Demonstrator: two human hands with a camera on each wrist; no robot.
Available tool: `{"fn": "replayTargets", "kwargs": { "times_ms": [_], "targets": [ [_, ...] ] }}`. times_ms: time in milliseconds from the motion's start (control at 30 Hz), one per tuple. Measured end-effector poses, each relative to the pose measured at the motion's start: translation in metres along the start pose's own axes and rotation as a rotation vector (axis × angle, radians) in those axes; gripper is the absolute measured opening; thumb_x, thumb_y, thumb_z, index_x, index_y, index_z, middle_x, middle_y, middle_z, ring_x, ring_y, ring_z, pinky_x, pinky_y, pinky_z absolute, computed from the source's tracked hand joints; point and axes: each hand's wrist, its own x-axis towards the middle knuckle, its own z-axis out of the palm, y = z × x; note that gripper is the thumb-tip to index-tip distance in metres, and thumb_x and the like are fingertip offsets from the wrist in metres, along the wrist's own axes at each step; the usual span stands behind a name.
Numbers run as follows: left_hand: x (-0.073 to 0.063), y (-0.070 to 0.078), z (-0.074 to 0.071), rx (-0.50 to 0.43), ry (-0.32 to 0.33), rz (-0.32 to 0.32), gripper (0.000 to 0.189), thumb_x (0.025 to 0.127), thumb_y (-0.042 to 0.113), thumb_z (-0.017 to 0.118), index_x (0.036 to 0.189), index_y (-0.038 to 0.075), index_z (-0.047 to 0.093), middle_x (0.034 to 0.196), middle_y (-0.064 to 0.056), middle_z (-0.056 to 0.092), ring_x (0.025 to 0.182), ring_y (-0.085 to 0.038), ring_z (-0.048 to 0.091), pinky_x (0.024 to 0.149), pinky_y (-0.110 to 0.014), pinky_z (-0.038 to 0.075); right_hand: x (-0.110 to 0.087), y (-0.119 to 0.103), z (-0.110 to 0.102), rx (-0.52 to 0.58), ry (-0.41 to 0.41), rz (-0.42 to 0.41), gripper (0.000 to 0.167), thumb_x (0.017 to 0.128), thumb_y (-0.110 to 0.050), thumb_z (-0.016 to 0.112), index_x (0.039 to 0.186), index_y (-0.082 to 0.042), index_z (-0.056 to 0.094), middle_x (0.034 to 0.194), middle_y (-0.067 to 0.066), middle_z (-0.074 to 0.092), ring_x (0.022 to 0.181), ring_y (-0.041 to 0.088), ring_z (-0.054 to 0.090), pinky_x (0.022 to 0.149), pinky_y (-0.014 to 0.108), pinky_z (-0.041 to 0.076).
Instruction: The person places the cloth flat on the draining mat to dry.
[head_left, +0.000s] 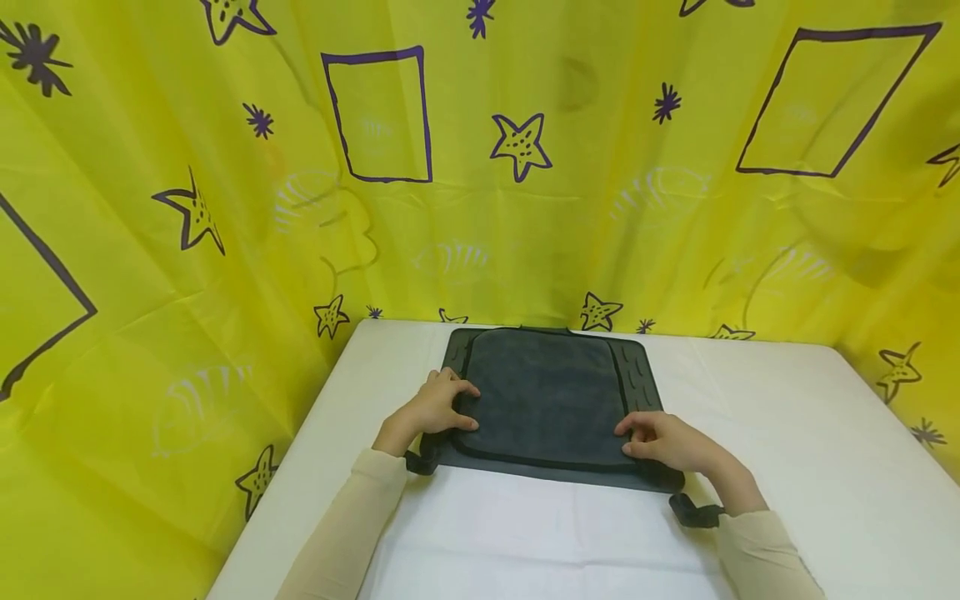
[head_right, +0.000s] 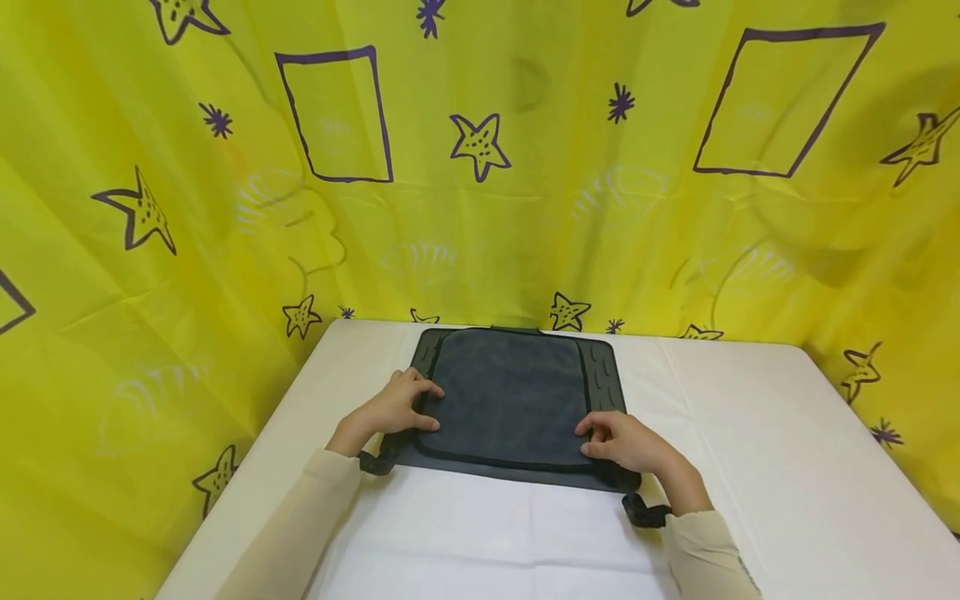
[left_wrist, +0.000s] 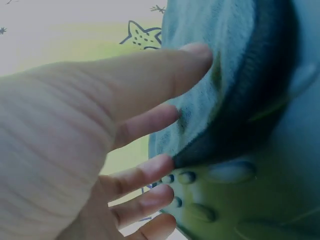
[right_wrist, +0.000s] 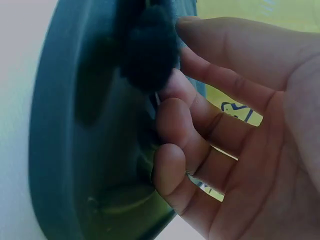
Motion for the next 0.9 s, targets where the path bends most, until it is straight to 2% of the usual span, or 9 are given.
{"fn": "replayTargets", "kwargs": {
  "times_ms": [100,300,500,900],
  "targets": [
    [-0.0017,0.0011,0.0018,0.04,-0.021,-0.027,0.057,0.079,0.032,0.089,0.131,0.02,0.069,0.134,-0.013,0.052,0.117,-0.03,0.044,0.098,-0.05,0.041,-0.0007,0.0003,0.0007,-0.001,-0.002,-0.007,0.027,0.094,-0.016,0.071,0.117,-0.003,0.065,0.082,0.0,0.055,0.071,0.009,0.05,0.063,0.024,0.041],
    [-0.006,0.002,0.0006,0.072,-0.053,-0.058,0.063,0.077,0.031,0.091,0.135,0.024,0.066,0.145,-0.012,0.046,0.125,-0.035,0.039,0.097,-0.051,0.033,-0.0005,0.0027,0.0028,0.02,-0.003,-0.01,0.027,0.092,-0.014,0.072,0.117,-0.003,0.065,0.082,0.001,0.055,0.07,0.009,0.05,0.062,0.024,0.042],
    [-0.0063,0.0035,-0.0021,0.098,-0.066,-0.039,0.065,0.078,0.029,0.09,0.137,0.023,0.065,0.159,-0.008,0.038,0.135,-0.037,0.036,0.1,-0.053,0.032,-0.0017,0.0036,0.002,0.04,-0.006,-0.013,0.029,0.091,-0.011,0.074,0.117,-0.002,0.064,0.082,0.002,0.055,0.071,0.01,0.051,0.064,0.024,0.043],
    [-0.0062,0.0056,-0.0016,0.11,-0.084,-0.044,0.068,0.078,0.027,0.09,0.139,0.021,0.063,0.158,-0.006,0.044,0.136,-0.038,0.038,0.103,-0.054,0.035,-0.0011,0.0028,0.0028,0.022,-0.007,-0.008,0.033,0.089,-0.01,0.076,0.118,-0.003,0.063,0.081,0.002,0.054,0.071,0.012,0.051,0.062,0.024,0.042]
  ]
}}
